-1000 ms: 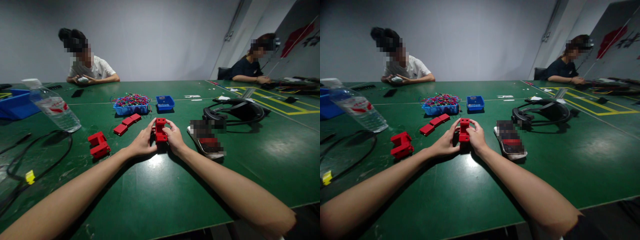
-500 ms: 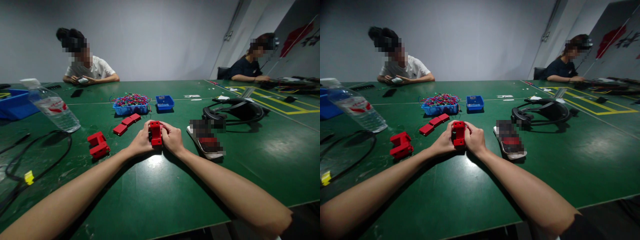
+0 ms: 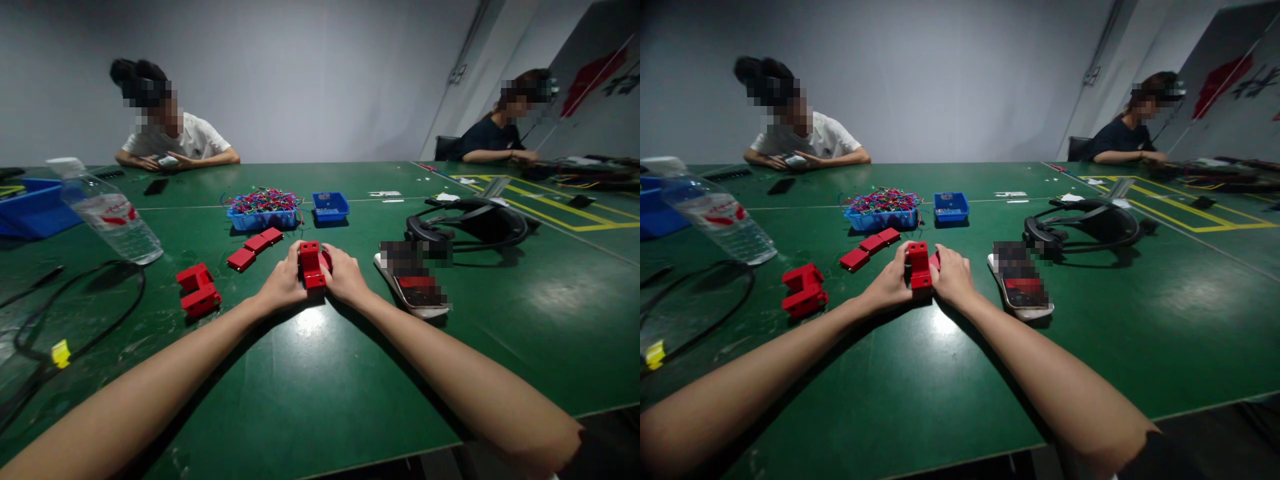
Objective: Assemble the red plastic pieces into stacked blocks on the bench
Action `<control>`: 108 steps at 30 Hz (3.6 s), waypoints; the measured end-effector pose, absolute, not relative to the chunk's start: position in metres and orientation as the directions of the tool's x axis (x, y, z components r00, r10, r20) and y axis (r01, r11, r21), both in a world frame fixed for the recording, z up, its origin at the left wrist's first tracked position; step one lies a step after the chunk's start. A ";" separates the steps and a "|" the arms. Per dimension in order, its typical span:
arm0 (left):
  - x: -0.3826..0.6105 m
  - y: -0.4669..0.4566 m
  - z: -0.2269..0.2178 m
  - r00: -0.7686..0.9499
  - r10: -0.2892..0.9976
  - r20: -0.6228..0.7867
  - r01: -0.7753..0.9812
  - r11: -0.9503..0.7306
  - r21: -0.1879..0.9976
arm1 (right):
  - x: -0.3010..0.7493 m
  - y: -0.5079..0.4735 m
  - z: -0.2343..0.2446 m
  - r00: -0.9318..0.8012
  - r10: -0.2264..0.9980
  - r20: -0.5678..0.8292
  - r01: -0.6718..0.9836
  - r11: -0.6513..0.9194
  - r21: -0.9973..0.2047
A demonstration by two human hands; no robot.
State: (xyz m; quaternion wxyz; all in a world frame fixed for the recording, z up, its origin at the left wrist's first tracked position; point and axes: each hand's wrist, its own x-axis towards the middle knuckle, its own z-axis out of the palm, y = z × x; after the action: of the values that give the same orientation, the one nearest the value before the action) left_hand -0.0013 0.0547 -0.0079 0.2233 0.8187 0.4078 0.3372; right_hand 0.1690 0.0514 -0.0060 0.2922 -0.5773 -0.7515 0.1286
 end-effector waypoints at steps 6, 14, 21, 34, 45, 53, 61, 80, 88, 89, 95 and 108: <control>-0.002 0.056 -0.012 0.454 0.812 0.368 0.547 -0.580 0.604 | 0.169 0.047 -0.004 -0.154 0.947 0.282 0.816 0.283 -0.505; -0.001 0.054 -0.009 0.437 0.825 0.358 0.573 -0.562 0.596 | 0.168 0.061 -0.008 0.287 0.905 0.315 0.376 0.196 -0.906; -0.001 0.051 -0.006 0.438 0.826 0.354 0.584 -0.561 0.586 | 0.161 0.065 -0.005 0.366 0.931 0.000 -0.298 0.117 -0.947; -0.001 0.054 -0.010 0.453 0.808 0.377 0.579 -0.588 0.565 | 0.159 0.055 0.005 0.347 0.933 -0.092 -0.349 0.037 -0.936; -0.001 0.054 -0.009 0.444 0.817 0.368 0.589 -0.576 0.567 | 0.160 0.060 -0.004 0.307 0.951 0.036 -0.372 0.155 -0.915; 0.000 0.052 -0.006 0.449 0.819 0.357 0.587 -0.572 0.573 | 0.160 0.058 -0.001 0.301 0.953 0.020 -0.409 0.148 -0.900; -0.001 0.053 -0.008 0.450 0.822 0.349 0.587 -0.566 0.578 | 0.161 0.057 0.005 0.249 0.952 -0.178 -0.639 0.023 -0.769; 0.001 0.053 -0.007 0.449 0.812 0.373 0.566 -0.582 0.584 | 0.159 0.054 0.004 0.212 0.968 -0.137 -0.649 0.034 -0.760; 0.001 0.054 -0.008 0.458 0.808 0.370 0.555 -0.585 0.592 | 0.159 0.053 0.004 0.175 0.974 -0.147 -0.638 -0.001 -0.770; 0.001 0.054 -0.008 0.457 0.809 0.368 0.555 -0.583 0.593 | 0.159 0.053 0.004 0.171 0.974 -0.146 -0.636 -0.005 -0.772; 0.001 0.053 -0.008 0.457 0.807 0.373 0.572 -0.588 0.572 | 0.158 0.049 0.007 0.171 0.980 -0.100 -0.605 0.024 -0.796; 0.001 0.054 -0.007 0.458 0.815 0.356 0.574 -0.577 0.581 | 0.155 0.050 0.005 0.213 0.974 -0.079 -0.530 0.047 -0.847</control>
State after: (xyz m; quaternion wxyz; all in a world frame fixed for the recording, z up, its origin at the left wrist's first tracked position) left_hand 0.0005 0.0535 -0.0071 0.1932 0.8316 0.4174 0.3112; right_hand 0.1555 0.0502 0.0046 0.6681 -0.3999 -0.2778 0.5626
